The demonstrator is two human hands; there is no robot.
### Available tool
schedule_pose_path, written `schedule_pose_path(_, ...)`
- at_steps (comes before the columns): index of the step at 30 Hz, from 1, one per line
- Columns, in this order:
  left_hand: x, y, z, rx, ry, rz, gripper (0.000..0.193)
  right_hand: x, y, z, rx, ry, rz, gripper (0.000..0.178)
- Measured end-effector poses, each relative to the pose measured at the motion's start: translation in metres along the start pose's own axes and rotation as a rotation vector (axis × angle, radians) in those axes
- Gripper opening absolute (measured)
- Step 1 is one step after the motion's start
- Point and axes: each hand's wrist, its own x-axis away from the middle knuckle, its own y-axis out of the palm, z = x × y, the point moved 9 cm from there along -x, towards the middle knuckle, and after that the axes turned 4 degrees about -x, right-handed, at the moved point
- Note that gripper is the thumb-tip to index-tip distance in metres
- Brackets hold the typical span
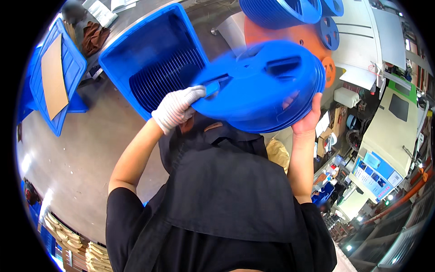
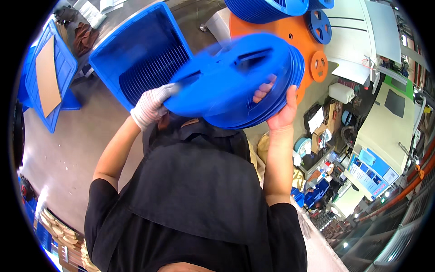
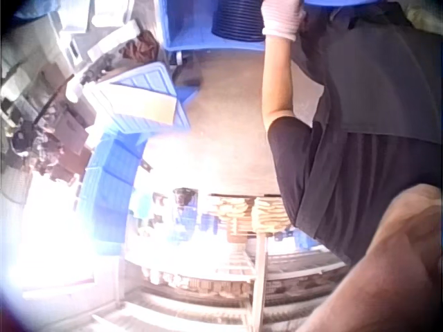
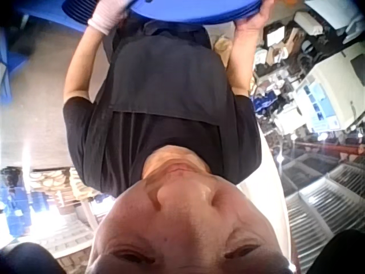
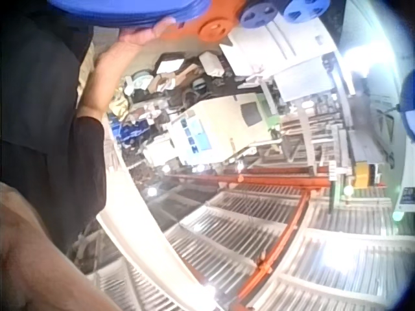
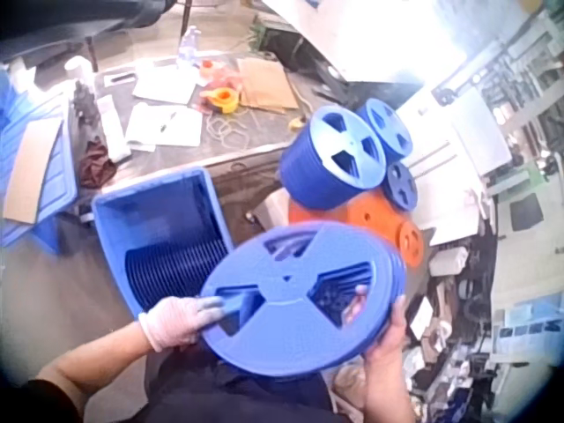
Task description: The person repeatedly wipes blue plastic reel-like objects with a brown cloth. They pick up each object from a blue bin, wipe it thoroughly, and place it into a stack on the table. The task is performed one item at a time in a repetitive cycle.
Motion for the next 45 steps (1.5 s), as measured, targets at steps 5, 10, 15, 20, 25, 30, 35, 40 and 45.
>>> schedule_pose_path(5,0.054,0.016,-0.029,1.448,-0.652,0.209,0.031,-0.003,-0.024,0.01,0.315,0.001,0.196,0.05)
schedule_pose_path(10,0.097,0.026,-0.058,1.559,-0.706,0.302,0.036,0.01,-0.04,0.011,0.215,-0.022,0.302,0.041)
schedule_pose_path(15,0.11,0.026,-0.063,1.662,-0.48,0.407,0.035,0.017,-0.06,0.014,0.121,-0.011,0.309,0.039)
schedule_pose_path(20,0.119,0.025,-0.102,1.362,-0.709,0.482,0.027,0.018,-0.072,0.01,0.15,-0.04,0.357,0.037)
schedule_pose_path(25,0.103,0.052,-0.184,1.687,-0.787,0.663,0.017,0.02,-0.09,0.01,0.129,-0.044,0.4,0.034)
schedule_pose_path(30,0.077,0.062,-0.259,1.364,-1.042,0.832,0.015,0.018,-0.105,0.009,0.128,-0.034,0.418,0.032)
schedule_pose_path(35,0.029,0.072,-0.278,1.343,-1.157,0.882,0.014,0.019,-0.12,0.0,0.136,-0.032,0.461,0.032)
schedule_pose_path(40,-0.003,0.082,-0.28,1.301,-1.211,0.842,0.015,0.017,-0.131,-0.007,0.135,-0.037,0.488,0.03)
schedule_pose_path(45,-0.022,0.096,-0.281,1.206,-1.248,0.738,0.021,0.015,-0.134,-0.008,0.135,-0.022,0.498,0.029)
